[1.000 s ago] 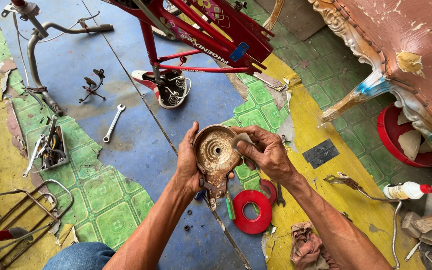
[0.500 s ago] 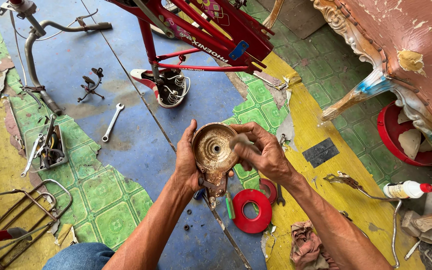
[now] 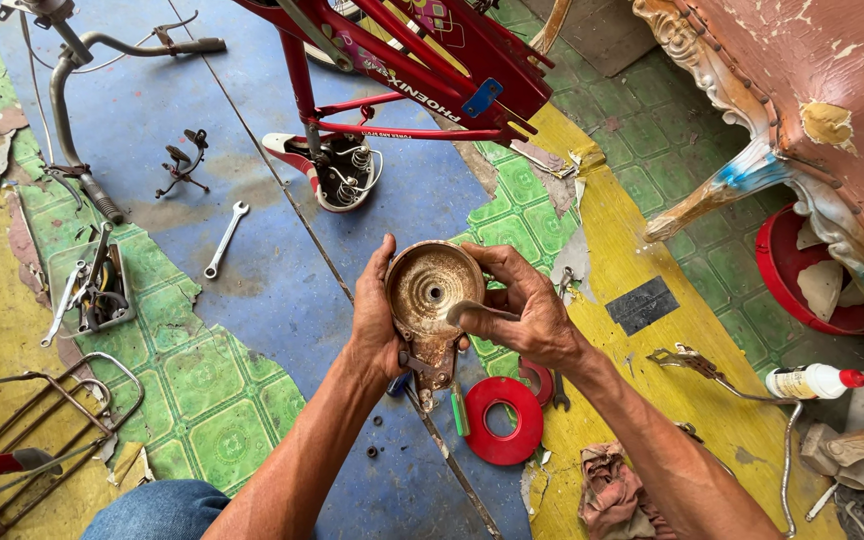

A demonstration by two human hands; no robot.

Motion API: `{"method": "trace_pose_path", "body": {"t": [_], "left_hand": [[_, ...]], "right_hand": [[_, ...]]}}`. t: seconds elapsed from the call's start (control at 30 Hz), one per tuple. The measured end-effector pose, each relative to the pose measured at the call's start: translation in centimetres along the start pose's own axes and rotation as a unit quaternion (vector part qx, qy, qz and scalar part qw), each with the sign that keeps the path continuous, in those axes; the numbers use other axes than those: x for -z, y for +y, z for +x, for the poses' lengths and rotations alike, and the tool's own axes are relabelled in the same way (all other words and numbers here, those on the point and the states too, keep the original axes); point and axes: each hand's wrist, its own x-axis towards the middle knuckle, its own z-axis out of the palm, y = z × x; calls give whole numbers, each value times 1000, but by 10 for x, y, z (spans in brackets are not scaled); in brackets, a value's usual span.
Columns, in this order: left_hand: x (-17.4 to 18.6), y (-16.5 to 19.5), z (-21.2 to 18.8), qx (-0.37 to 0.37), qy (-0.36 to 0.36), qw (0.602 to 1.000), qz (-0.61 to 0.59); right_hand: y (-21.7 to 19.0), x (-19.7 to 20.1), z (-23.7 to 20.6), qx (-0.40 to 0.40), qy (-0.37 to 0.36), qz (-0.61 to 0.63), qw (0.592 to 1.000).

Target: The person sits on the floor of a bicycle repair area and scrubs a rusty bicycle brake hub with an abrasive pad, rotating the part to scrub its inner and outer surfaces. They continue rubbing the hub's surfaces to remove rust and grime.

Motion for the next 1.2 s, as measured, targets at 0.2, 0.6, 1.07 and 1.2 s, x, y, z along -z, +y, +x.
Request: {"method": "trace_pose_path", "body": {"t": [0.2, 0.6, 1.07, 1.2], "left_hand": [[-2, -3, -3, 12, 15, 999, 26], [-5, -3, -4, 17, 34, 999, 28], [-8, 0, -5, 19, 13, 999, 48], [-6, 1, -4, 14, 15, 999, 44]], "right_hand": [[2, 3, 3, 15, 34, -64, 997], [2, 8, -1, -23, 11, -34, 999], [4, 16, 0, 30, -41, -24, 998], [8, 16, 0, 91, -78, 9, 993]]}}
